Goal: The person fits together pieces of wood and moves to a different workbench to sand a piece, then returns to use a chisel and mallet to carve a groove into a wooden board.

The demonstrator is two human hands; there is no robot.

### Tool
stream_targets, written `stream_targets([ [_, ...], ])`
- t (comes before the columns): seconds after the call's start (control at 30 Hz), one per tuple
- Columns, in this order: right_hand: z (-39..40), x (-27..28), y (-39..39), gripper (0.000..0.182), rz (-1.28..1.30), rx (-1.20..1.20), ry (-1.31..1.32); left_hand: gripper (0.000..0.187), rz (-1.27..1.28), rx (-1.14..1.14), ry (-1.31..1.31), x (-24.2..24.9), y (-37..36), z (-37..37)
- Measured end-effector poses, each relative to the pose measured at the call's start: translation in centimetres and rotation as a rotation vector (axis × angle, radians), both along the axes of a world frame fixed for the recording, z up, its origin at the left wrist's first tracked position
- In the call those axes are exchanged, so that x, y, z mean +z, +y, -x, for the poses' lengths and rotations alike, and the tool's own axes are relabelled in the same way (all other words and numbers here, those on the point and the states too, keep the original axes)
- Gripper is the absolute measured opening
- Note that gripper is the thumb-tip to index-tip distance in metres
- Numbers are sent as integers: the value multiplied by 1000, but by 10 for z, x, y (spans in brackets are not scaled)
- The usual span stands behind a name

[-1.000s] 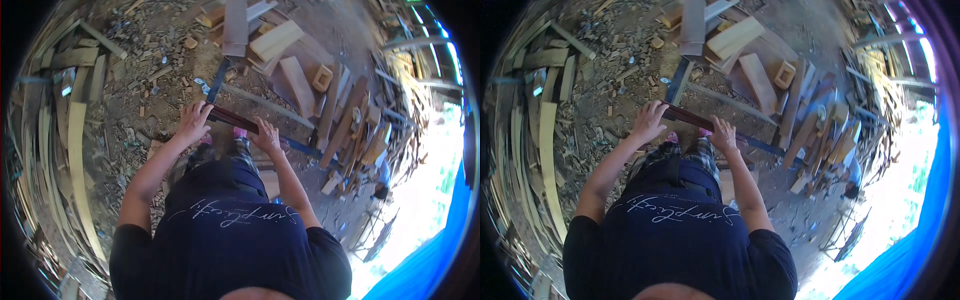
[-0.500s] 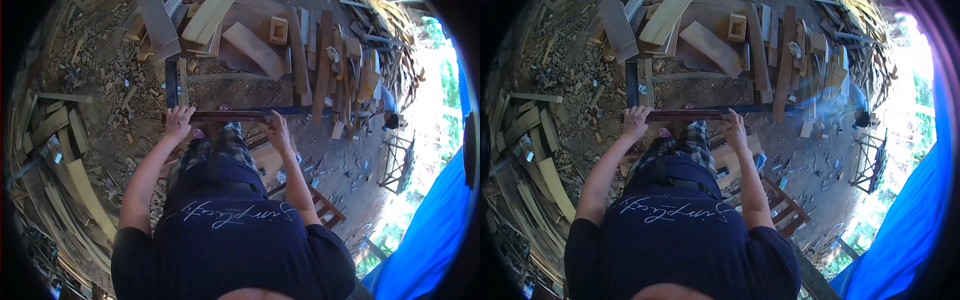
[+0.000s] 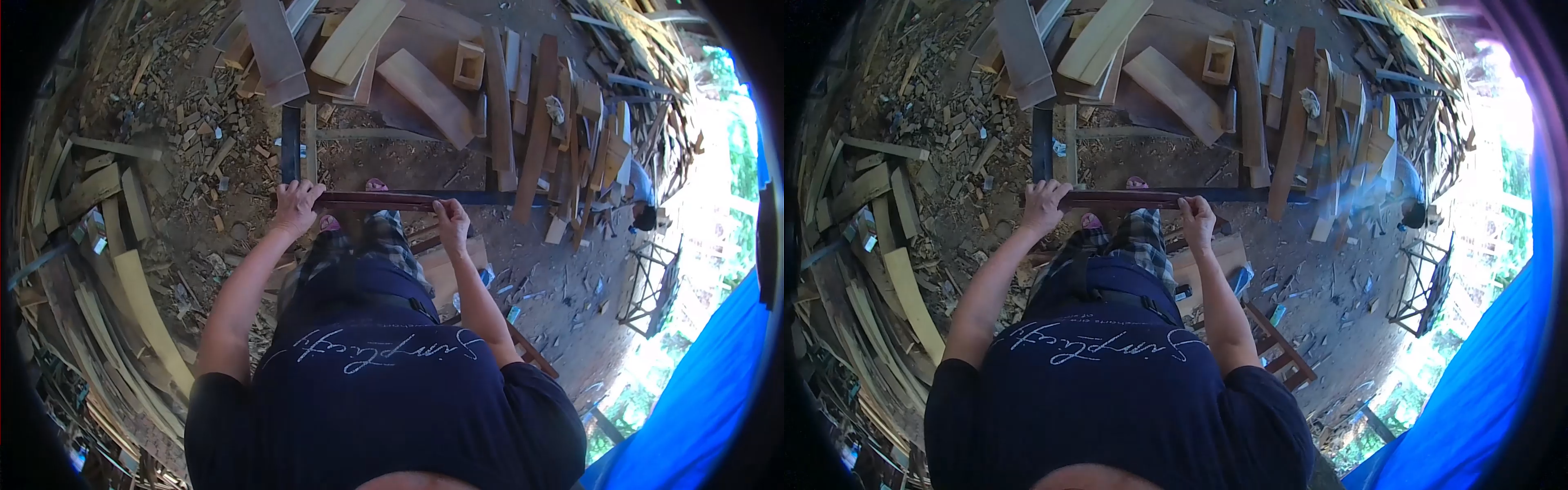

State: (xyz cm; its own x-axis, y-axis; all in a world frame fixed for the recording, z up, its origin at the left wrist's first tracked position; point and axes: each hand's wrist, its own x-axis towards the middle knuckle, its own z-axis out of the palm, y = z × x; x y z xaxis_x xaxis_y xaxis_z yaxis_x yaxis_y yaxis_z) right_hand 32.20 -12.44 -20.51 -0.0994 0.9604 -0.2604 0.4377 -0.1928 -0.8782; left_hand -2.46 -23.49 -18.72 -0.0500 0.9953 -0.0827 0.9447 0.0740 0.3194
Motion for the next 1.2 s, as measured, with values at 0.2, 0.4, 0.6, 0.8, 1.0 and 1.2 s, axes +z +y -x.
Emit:
stream_targets([
  [0.2, -7, -12, 0, 15, -40, 40, 27, 40, 18, -22, -47, 3, 5, 6],
  [0.4, -15, -22, 2, 15, 27, -53, 113, 39, 100, -74, -46, 3, 12, 14],
  [0.6, -5, 15, 11, 42, 297, -245, 252, 59, 644, -89, -465, 48, 34, 38],
  [0.8, 22, 41, 8, 42, 679, 37, 365, 74, 1020, -9, -792, 29, 44, 50],
  [1.0, 5, 3, 21, 22, 955, -84, 379, 67, 749, -60, -702, 1, 40, 47],
  [1.2, 16, -13, 27, 27, 1092, -278, 242, 77, 649, -166, -246, 46, 26, 14],
])
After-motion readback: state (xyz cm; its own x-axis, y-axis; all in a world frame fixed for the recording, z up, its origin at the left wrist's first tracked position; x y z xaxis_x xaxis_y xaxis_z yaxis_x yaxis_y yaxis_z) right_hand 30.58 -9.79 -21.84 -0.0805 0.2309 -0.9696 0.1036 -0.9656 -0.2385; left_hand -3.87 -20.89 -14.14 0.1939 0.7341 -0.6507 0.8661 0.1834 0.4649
